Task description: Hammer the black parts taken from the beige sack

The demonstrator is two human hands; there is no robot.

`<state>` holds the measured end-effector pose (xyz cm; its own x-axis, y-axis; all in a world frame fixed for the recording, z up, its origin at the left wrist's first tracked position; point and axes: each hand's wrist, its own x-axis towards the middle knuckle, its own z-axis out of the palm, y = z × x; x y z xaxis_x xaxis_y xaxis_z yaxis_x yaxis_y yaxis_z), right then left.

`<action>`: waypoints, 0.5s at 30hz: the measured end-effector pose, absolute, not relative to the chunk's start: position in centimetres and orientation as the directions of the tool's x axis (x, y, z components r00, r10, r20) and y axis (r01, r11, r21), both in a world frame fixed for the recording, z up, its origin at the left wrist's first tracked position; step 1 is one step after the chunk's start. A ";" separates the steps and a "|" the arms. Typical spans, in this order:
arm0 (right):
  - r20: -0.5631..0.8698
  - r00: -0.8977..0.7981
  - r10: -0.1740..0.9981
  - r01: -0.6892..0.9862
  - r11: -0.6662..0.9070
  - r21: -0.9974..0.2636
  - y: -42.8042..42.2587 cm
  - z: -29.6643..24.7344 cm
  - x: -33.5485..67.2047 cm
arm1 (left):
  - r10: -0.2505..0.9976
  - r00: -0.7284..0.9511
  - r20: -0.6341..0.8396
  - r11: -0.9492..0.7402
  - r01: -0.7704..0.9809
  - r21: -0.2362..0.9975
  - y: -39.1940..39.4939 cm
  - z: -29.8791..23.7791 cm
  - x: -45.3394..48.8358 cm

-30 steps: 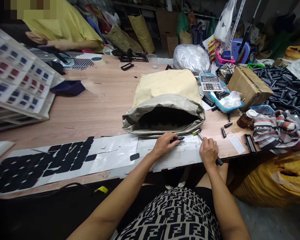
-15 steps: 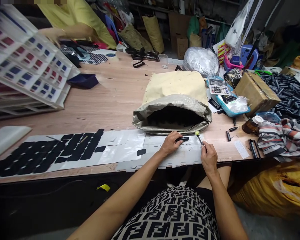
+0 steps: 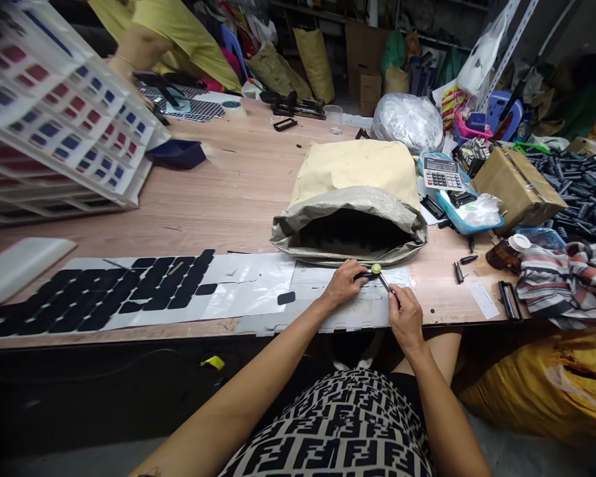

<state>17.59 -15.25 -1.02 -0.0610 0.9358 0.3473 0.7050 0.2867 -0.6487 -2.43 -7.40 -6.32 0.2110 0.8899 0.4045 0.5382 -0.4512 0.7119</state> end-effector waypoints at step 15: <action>0.442 0.034 0.896 0.925 0.139 -0.353 -13.4 -2.4 21.9 | 0.922 0.213 0.322 -0.385 0.564 0.730 -7.5 -5.8 -2.5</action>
<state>21.91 -13.39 -2.45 0.0341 0.8963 0.4422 0.9254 0.1388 -0.3527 -2.47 -7.46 -5.82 0.2131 0.9224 0.3222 0.5641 -0.3854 0.7303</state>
